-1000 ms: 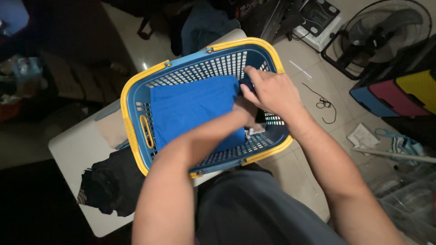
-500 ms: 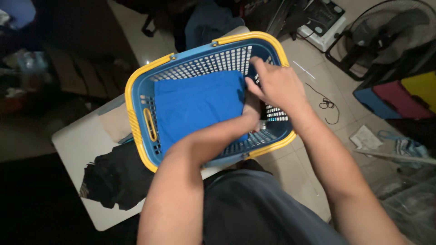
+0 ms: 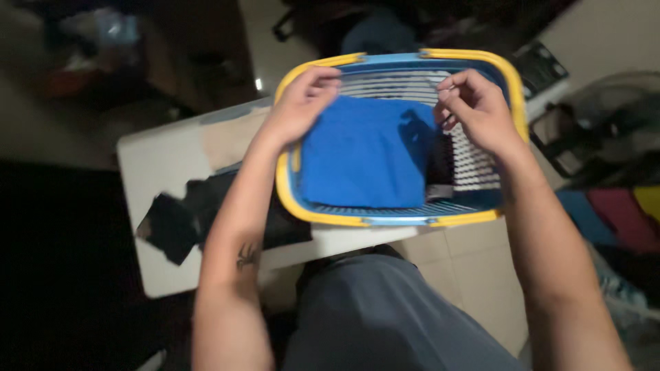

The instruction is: The person folds various articles of clothing, including shirts and shorts, on a white surface. They then place the folded items into a blue and yellow laundry basket.

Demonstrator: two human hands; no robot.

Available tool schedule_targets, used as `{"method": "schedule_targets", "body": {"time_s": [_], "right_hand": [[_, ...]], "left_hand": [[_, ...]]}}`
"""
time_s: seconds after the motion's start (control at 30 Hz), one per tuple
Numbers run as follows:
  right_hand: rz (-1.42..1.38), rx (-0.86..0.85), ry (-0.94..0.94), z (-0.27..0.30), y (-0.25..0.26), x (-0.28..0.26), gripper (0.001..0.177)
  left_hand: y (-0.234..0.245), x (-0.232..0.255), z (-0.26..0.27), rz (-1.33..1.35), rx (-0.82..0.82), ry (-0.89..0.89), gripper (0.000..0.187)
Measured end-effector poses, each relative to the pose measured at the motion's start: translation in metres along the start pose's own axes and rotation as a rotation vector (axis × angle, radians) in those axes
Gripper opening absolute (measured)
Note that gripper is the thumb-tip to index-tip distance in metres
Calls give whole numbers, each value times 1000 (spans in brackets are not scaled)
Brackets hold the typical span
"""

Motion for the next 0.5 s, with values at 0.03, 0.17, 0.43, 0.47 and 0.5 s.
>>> {"method": "schedule_targets", "body": {"time_s": [0.03, 0.17, 0.43, 0.47, 0.5], "right_hand": [[-113, -56, -27, -6, -17, -6, 14], [-327, -212, -92, -17, -111, -29, 11], [-1058, -494, -342, -35, -268, -61, 17], [-1070, -503, -363, -39, -282, -61, 18], [-1082, -512, -384, -43, -296, -61, 19]], "left_hand": [[25, -11, 11, 102, 77, -3, 36], [103, -77, 77, 317, 374, 17, 31], [210, -248, 271, 379, 873, 185, 25], [225, -271, 297, 390, 967, 192, 24], [239, -292, 324, 401, 1061, 200, 22]]}}
Point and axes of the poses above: each hand's wrist, its own z-axis away from the middle knuckle, its own y-axis out of the back of the hand, x = y × z, the point moved 5 cm from there along -z, towards the middle knuckle, and after that the axes turned 5 degrees about x, right-handed, at the moved point
